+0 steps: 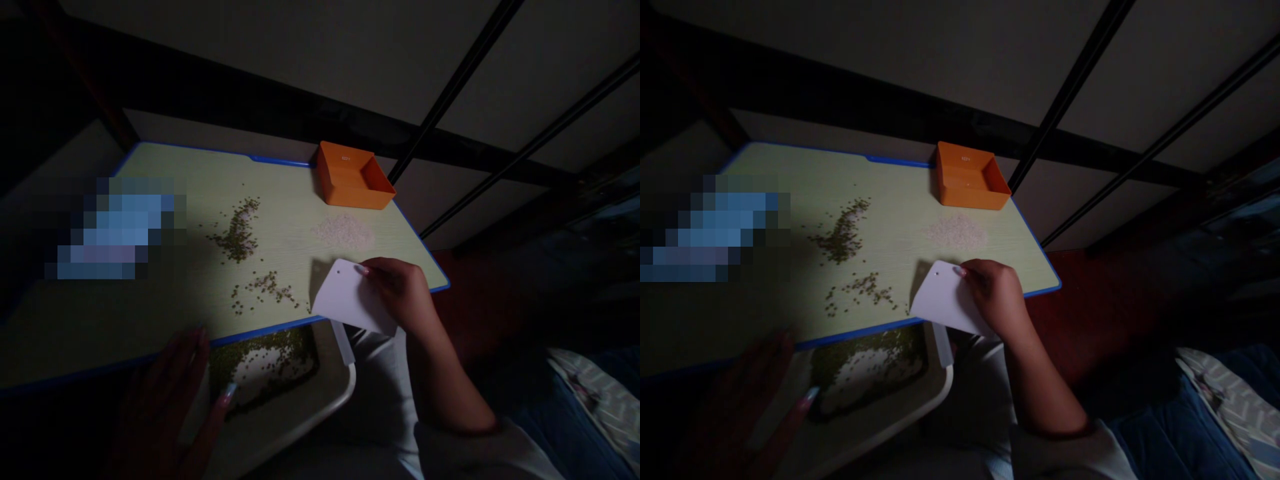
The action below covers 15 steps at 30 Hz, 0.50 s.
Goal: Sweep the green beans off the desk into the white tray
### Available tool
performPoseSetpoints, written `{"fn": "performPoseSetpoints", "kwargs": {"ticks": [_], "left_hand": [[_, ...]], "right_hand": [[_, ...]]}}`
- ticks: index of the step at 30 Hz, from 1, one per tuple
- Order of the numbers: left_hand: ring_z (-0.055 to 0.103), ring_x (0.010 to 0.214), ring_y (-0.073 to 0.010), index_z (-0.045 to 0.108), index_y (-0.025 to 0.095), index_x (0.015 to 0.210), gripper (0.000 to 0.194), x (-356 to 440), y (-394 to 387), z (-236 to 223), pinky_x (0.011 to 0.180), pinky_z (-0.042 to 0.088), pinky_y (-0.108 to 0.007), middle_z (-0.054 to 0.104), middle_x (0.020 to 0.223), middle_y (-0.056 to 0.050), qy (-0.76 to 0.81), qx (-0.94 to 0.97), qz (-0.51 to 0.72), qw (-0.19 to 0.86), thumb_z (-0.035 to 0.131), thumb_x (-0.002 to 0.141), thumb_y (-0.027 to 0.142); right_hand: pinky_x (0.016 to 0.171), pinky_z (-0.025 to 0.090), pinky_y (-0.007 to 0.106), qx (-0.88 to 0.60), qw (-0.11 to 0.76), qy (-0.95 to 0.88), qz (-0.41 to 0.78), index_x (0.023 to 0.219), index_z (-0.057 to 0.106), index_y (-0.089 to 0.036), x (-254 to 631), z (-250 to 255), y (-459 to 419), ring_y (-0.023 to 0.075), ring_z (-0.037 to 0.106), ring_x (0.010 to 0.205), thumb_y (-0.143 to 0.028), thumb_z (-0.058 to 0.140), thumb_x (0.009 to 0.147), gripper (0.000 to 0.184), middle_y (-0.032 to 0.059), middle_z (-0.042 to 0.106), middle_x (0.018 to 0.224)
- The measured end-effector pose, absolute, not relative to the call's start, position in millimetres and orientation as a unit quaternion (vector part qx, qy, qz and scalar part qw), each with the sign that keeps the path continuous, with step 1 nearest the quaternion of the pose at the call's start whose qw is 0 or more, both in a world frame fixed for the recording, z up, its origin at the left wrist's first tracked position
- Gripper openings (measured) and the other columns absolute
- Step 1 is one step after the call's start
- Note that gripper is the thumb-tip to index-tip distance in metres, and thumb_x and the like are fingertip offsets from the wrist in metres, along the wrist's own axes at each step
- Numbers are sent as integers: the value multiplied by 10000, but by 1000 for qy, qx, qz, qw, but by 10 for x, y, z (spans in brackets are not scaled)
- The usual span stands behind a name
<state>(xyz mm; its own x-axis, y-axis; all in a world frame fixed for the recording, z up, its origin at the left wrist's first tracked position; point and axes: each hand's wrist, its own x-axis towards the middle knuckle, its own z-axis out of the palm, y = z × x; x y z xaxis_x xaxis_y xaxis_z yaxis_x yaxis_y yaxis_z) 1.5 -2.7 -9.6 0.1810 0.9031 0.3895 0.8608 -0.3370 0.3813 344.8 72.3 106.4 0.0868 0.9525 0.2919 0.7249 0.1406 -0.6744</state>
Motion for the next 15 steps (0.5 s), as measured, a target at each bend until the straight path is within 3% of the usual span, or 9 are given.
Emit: {"fn": "performPoseSetpoints", "kwargs": {"ticks": [15], "left_hand": [[331,1516,-252,206,347,1533,715,31,-12,-83,1239,329,-577,350,1644,25,566,772,289,20,452,864,398]], "right_hand": [[672,529,333,-638,377,-656,139,859,764,-210,3391,1048,835,218,729,767,-353,601,874,218,78,794,849]]}}
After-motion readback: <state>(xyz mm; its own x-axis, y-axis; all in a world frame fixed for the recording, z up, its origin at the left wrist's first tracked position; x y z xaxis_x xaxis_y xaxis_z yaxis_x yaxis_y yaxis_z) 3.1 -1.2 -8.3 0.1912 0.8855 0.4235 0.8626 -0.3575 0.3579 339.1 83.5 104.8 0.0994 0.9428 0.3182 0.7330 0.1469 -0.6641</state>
